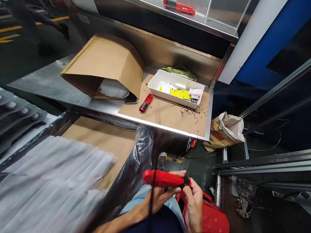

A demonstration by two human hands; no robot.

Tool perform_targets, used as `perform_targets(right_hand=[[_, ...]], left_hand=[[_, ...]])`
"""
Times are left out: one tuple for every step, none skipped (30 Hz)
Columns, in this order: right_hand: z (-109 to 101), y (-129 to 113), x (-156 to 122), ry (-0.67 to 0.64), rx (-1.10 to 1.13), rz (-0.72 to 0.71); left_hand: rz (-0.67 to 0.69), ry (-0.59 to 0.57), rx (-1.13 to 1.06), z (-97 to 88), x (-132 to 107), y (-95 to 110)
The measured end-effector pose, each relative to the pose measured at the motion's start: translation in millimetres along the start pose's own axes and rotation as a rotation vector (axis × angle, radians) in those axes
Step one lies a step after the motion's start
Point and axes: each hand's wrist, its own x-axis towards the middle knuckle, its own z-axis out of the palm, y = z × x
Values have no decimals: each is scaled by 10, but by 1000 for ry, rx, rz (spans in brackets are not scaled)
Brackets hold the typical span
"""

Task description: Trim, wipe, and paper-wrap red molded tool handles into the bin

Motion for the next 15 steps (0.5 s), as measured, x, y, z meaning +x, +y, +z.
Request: perform_targets(right_hand=[[0, -4, -6, -20, 10, 15], [-2, -10, -13, -38, 19, 29], [-3, -18, -21, -48, 30, 39], [-3, -26, -29, -51, 42, 46], [-1, -36, -36, -45, 56, 49], [6, -46, -43, -37, 70, 50], [15, -56, -49, -29, 81, 52], [26, -66, -54, -22, 85, 53], [39, -76, -60, -19, 82, 55], [50, -84, -65, -16, 69, 53], [60, -90, -71, -7, 47, 42], [68, -93, -76, 4, 15, 23], [74, -93, -82, 17, -25, -3], [79, -89, -87, 26, -68, -30], [85, -81, -90, 30, -108, -57]], left_hand=[[-8, 0, 22, -12, 22, -20], [-25, 8, 29, -27, 45, -38], [-50, 17, 18, -44, 66, -50], [-80, 24, -19, -60, 86, -56], [-107, 28, -74, -73, 104, -55], [-132, 24, -141, -83, 119, -50], [-157, 14, -214, -88, 131, -42], [-182, 0, -282, -91, 140, -35], [-205, -14, -337, -92, 145, -32], [-225, -23, -377, -93, 148, -35], [-239, -26, -404, -96, 149, -43], [-246, -25, -422, -101, 148, -57], [-248, -20, -429, -109, 147, -74], [-245, -16, -425, -119, 145, -93], [-238, -12, -411, -131, 144, -111]])
